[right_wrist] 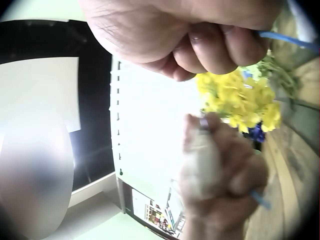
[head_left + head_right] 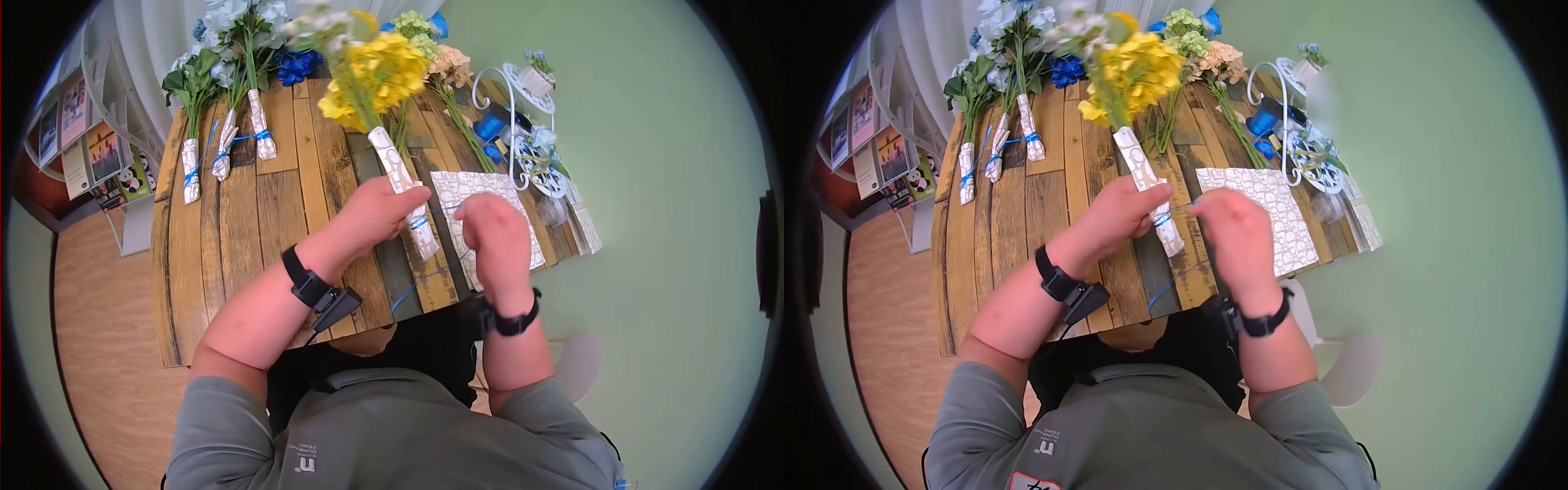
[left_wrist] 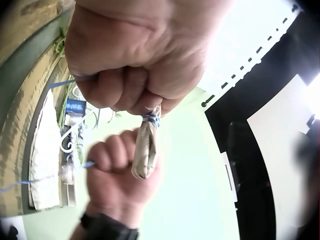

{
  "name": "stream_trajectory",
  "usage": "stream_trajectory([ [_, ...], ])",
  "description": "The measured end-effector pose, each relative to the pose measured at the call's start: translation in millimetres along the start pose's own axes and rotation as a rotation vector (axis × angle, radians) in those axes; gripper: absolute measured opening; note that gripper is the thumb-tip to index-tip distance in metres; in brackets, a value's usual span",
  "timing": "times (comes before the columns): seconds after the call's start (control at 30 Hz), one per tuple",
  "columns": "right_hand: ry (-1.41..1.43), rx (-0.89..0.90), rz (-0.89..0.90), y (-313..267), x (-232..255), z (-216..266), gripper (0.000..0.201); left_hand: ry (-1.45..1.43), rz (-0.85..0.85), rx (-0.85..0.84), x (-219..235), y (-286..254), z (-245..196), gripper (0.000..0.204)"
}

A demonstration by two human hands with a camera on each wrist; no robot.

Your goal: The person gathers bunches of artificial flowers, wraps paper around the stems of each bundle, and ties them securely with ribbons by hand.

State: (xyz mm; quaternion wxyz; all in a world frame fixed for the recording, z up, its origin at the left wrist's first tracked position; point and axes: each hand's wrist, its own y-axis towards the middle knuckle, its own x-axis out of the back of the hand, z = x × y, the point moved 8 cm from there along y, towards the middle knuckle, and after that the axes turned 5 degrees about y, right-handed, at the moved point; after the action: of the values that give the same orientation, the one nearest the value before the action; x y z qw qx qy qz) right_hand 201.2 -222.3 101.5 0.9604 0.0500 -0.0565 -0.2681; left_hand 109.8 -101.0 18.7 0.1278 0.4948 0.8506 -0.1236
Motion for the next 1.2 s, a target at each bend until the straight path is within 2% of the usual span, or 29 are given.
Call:
stream_trajectory([
  [0.03,-0.236,0.162,0.022,-13.5,-17.6,13.5,0.018,-0.003,-0.003,-0.001,-0.4,2.6,3.4,0.022],
  [0.1,-0.382,0.330,0.116,-36.9,-55.5,1.1,0.019,0.017,-0.133,-0.090,8.8,5.6,2.3,0.022],
  [0.17,-0.126,0.076,0.168,-41.8,-61.7,-49.4,0.017,-0.070,-0.094,-0.047,5.0,-2.0,-7.7,0.022],
  [0.2,-0.126,0.078,0.171,-35.3,-54.0,-75.9,0.017,-0.157,-0.058,-0.001,2.6,-7.1,-11.8,0.023],
  [0.23,0.248,-0.130,0.231,-28.1,-48.9,-120.3,0.017,-0.158,-0.063,-0.001,3.7,-12.0,-17.6,0.023],
  [0.27,0.624,-0.343,0.280,-28.1,-52.4,-146.3,0.017,-0.153,0.060,0.027,-6.1,-17.1,-20.4,0.022],
  [0.3,0.630,-0.347,0.276,-24.2,-55.6,-131.2,0.017,-0.148,0.187,0.057,-16.4,-21.1,-19.6,0.022],
  [0.37,0.566,-0.274,-0.090,-1.7,-34.0,-87.7,0.016,-0.086,0.233,0.071,-22.3,-18.4,-11.2,0.020],
  [0.43,0.617,-0.233,0.284,22.7,-0.8,-81.7,0.017,0.047,0.151,0.089,-18.6,-13.4,-3.1,0.019],
  [0.47,0.743,-0.246,0.449,22.7,2.1,-64.9,0.018,0.098,0.147,0.061,-16.7,-9.5,-1.6,0.019],
  [0.5,0.740,-0.244,0.449,15.4,-6.5,-50.0,0.018,0.098,0.149,0.059,-14.9,-5.8,1.7,0.019],
  [0.57,-0.180,-0.074,0.070,-4.5,-6.9,-23.8,0.021,0.138,0.073,0.081,-4.6,1.3,8.4,0.020],
  [0.6,-0.385,0.068,0.074,-18.0,-20.8,-14.2,0.019,0.136,0.070,0.079,-2.9,3.1,8.9,0.020],
  [0.63,-0.463,0.251,0.060,-31.1,-33.8,-13.2,0.018,0.116,0.034,0.050,1.3,4.6,7.3,0.021],
  [0.67,-0.437,0.350,0.067,-41.2,-40.9,-19.0,0.017,0.097,-0.003,0.022,6.3,4.8,5.8,0.021],
  [0.77,-0.395,0.413,0.000,-51.1,-42.8,-31.7,0.019,0.019,0.000,0.050,7.4,1.2,1.4,0.022],
  [0.83,-0.419,0.382,0.000,-55.8,-43.5,-33.6,0.020,0.024,-0.002,0.052,1.2,-0.9,1.9,0.021],
  [0.9,-0.641,0.272,0.115,-59.0,-56.2,-40.4,0.019,0.121,-0.073,-0.008,-1.5,-2.4,-1.0,0.020],
  [0.93,-0.643,0.275,0.110,-58.3,-56.8,-44.1,0.019,0.123,-0.068,-0.012,-4.6,-4.4,-2.6,0.020],
  [1.0,-0.472,0.304,0.192,-56.3,-61.2,-61.6,0.024,0.121,-0.011,0.031,-12.5,-11.2,-4.1,0.019],
  [1.03,-0.473,0.305,0.192,-53.5,-58.1,-74.5,0.024,0.121,-0.010,0.030,-13.8,-14.7,-5.9,0.019],
  [1.1,0.156,-0.085,0.047,-37.5,-38.2,-122.7,0.023,-0.036,0.105,0.014,-23.3,-19.8,-11.1,0.017],
  [1.13,0.157,-0.082,0.048,-29.9,-33.8,-121.5,0.023,-0.034,0.106,0.012,-21.6,-19.9,-12.0,0.017],
  [1.2,0.482,-0.227,0.008,-12.3,-6.4,-124.4,0.019,0.004,0.188,0.028,-24.8,-19.0,-9.2,0.017],
])
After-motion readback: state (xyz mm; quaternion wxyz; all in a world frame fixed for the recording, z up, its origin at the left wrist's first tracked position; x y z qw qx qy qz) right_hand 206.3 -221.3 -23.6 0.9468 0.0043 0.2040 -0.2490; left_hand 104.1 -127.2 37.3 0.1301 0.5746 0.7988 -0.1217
